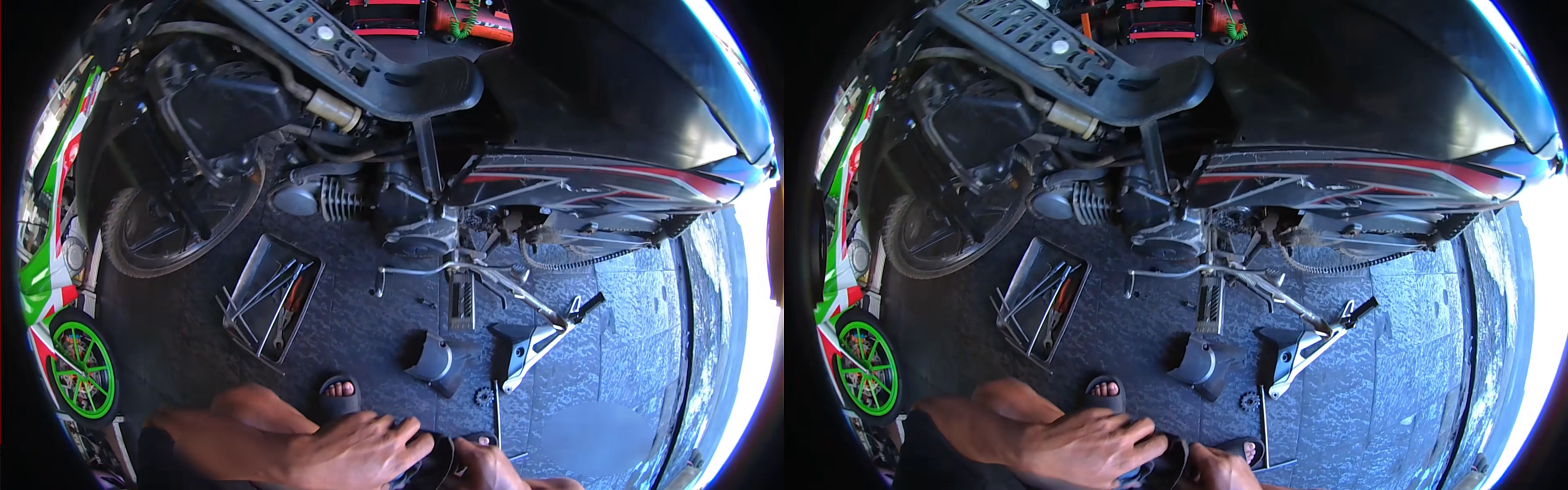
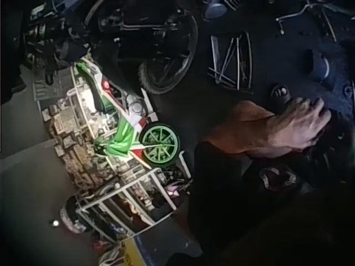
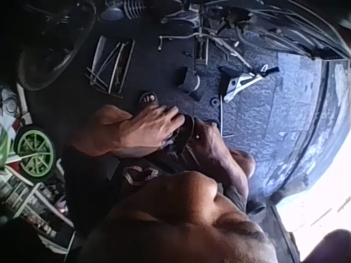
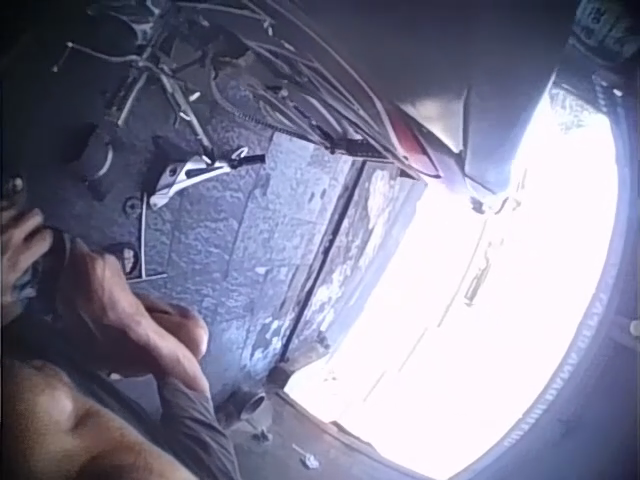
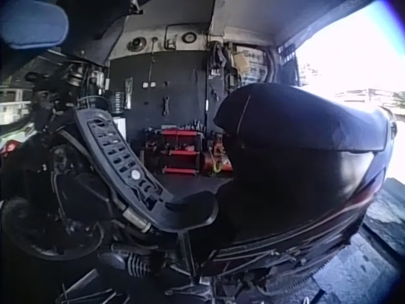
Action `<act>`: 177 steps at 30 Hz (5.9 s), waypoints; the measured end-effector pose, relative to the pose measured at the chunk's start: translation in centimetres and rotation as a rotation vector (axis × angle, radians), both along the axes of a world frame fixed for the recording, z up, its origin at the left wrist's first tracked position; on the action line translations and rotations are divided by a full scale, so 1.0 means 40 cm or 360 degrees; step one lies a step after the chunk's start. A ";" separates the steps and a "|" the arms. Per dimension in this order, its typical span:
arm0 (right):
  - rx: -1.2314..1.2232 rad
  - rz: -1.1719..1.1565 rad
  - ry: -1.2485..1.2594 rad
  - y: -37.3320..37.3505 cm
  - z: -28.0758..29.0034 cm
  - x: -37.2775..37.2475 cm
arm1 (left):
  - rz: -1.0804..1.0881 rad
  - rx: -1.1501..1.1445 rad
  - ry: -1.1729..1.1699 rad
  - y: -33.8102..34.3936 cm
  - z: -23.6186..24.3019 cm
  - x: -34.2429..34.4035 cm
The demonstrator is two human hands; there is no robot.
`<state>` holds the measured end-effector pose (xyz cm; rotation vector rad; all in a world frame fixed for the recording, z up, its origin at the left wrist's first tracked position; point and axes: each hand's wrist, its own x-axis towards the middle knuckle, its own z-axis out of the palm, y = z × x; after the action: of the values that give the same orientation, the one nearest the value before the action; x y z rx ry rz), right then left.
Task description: Repairing the side body panel and rear wheel/brake assembly of a motorcycle.
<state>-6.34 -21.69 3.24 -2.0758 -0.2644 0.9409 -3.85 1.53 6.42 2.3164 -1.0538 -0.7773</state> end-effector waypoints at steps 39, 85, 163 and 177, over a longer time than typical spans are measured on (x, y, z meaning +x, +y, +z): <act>0.0527 -0.0123 0.0120 -0.076 -0.085 0.113 | 0.0216 -0.0004 0.0552 -0.007 -0.040 0.172; 0.1122 -0.0764 -0.0267 0.046 0.007 -0.094 | 0.0787 -0.1054 0.0049 -0.094 -0.122 0.012; 0.1164 -0.1440 -0.0486 -0.152 0.049 -0.032 | 0.0643 -0.0528 0.0628 -0.090 -0.079 0.020; 0.1615 -0.1444 -0.0670 -0.192 0.040 -0.023 | 0.0679 -0.0461 0.0429 -0.078 -0.166 0.077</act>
<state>-7.26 -29.37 4.83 -1.1645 0.0218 -0.2043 -0.77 -1.60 -0.22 2.0166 -0.4909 -0.6874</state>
